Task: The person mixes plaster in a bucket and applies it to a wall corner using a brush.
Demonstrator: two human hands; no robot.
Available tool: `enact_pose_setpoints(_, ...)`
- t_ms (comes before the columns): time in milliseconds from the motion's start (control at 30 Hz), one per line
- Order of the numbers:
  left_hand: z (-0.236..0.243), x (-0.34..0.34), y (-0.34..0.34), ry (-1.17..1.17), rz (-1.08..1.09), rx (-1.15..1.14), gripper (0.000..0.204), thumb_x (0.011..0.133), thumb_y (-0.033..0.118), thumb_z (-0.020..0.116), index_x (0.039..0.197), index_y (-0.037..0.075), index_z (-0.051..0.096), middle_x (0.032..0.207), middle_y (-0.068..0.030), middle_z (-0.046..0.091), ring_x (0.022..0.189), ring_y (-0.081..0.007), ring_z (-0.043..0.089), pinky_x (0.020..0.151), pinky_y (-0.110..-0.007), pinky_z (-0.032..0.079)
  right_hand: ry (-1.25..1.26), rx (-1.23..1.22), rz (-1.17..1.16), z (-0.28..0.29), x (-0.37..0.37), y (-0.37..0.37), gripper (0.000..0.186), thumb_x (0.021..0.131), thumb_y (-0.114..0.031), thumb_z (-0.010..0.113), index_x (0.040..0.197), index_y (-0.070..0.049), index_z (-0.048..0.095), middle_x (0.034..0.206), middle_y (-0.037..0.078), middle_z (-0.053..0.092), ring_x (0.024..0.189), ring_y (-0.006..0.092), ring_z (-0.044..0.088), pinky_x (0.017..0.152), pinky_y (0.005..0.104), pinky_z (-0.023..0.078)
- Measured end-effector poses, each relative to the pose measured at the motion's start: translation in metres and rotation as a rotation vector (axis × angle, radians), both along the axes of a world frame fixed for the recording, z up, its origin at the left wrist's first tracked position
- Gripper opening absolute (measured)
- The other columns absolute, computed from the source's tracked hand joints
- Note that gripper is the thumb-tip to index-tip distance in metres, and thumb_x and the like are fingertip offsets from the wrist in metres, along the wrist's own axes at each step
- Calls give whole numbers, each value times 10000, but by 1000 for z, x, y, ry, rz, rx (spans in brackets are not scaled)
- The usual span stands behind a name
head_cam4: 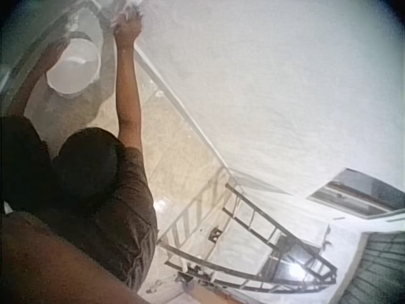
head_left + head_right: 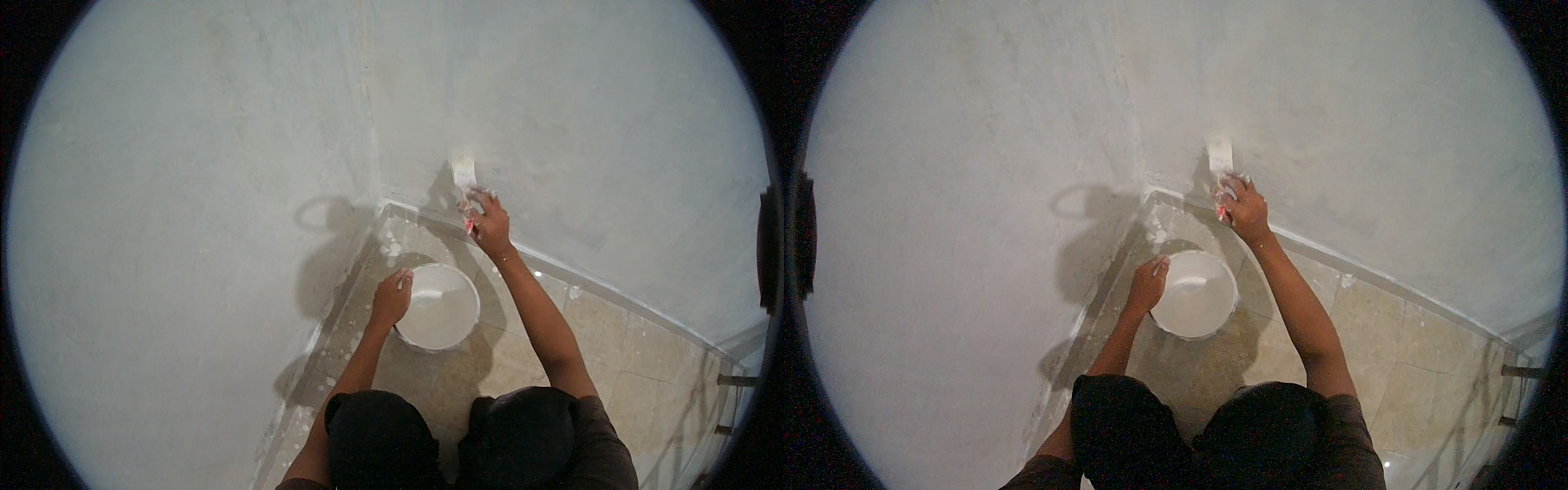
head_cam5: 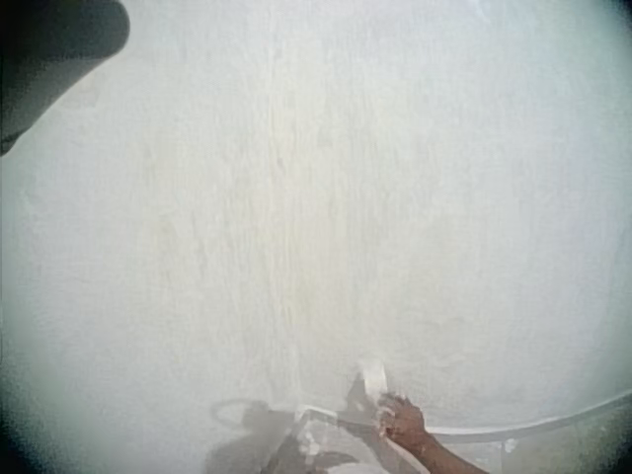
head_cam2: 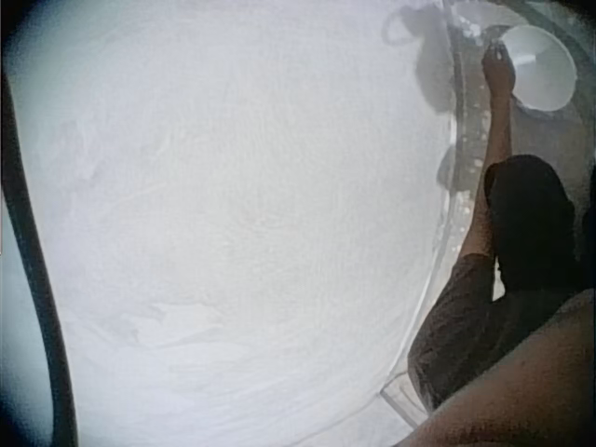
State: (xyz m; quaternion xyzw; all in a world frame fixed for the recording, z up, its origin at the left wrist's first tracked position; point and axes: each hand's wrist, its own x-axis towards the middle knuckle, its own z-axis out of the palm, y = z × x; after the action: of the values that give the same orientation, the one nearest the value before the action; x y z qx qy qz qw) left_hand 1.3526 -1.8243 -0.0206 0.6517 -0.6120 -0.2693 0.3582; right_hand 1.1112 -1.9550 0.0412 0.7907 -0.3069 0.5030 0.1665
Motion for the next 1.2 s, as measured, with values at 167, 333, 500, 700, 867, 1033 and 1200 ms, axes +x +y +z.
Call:
enact_pose_setpoints(167, 3, -1, 1, 3, -5, -19, 442, 970, 354, 514, 1204, 1, 639, 1184, -249, 634, 1127, -404, 596, 991, -441, 447, 184, 333, -78, -56, -12, 14, 393, 683, -8, 692, 1055, -129, 647, 1157, 100, 588, 1015, 346, 611, 752, 455, 552)
enact_pose_setpoints(333, 2, -4, -1, -38, 30, -11, 440, 968, 354, 517, 1202, 3, 641, 1178, -248, 638, 1126, -409, 596, 984, -439, 453, -95, 293, -17, -53, -26, -6, 413, 645, 53, 612, 1027, -100, 641, 1047, 109, 596, 878, 325, 616, 687, 440, 527)
enact_pose_setpoints(500, -3, 2, -1, -17, 38, 31, 444, 970, 362, 515, 1213, 11, 637, 1203, -242, 630, 1147, -405, 584, 997, -443, 443, -248, 107, -63, 18, -22, 18, 338, 658, 41, 635, 969, -88, 668, 1056, 107, 624, 933, 317, 646, 794, 414, 552)
enact_pose_setpoints(700, -4, 0, -2, -42, 19, 27, 451, 975, 361, 499, 1235, 14, 622, 1233, -234, 617, 1182, -399, 562, 1017, -442, 427, 146, 64, -81, -19, -41, 18, 321, 694, -54, 732, 1000, -128, 668, 1126, 99, 612, 1037, 350, 622, 814, 437, 568)
enact_pose_setpoints(867, 2, 0, -1, -31, 4, 52, 442, 978, 346, 492, 1258, 27, 612, 1252, -229, 610, 1159, -400, 577, 1014, -440, 429, 203, 345, -91, -57, -44, 27, 330, 692, -17, 709, 1003, -97, 636, 1124, 106, 590, 1008, 344, 618, 756, 434, 571)
enact_pose_setpoints(1033, 0, 1, -1, 67, -6, -14, 362, 881, 105, 544, 1216, -19, 603, 1187, -232, 641, 1143, -367, 602, 1008, -404, 442, -474, 378, 164, -27, -49, 27, 276, 772, 87, 637, 1008, -56, 631, 1003, 127, 611, 873, 307, 653, 727, 381, 589)
enact_pose_setpoints(1200, 0, 3, 1, 395, -25, -66, 525, 684, -134, 432, 1180, -55, 585, 1120, -184, 672, 1113, -283, 629, 971, -347, 470, -855, 704, 372, 59, -38, 93, 88, 927, 31, 563, 975, -6, 627, 998, 79, 624, 895, 139, 636, 734, 293, 614)
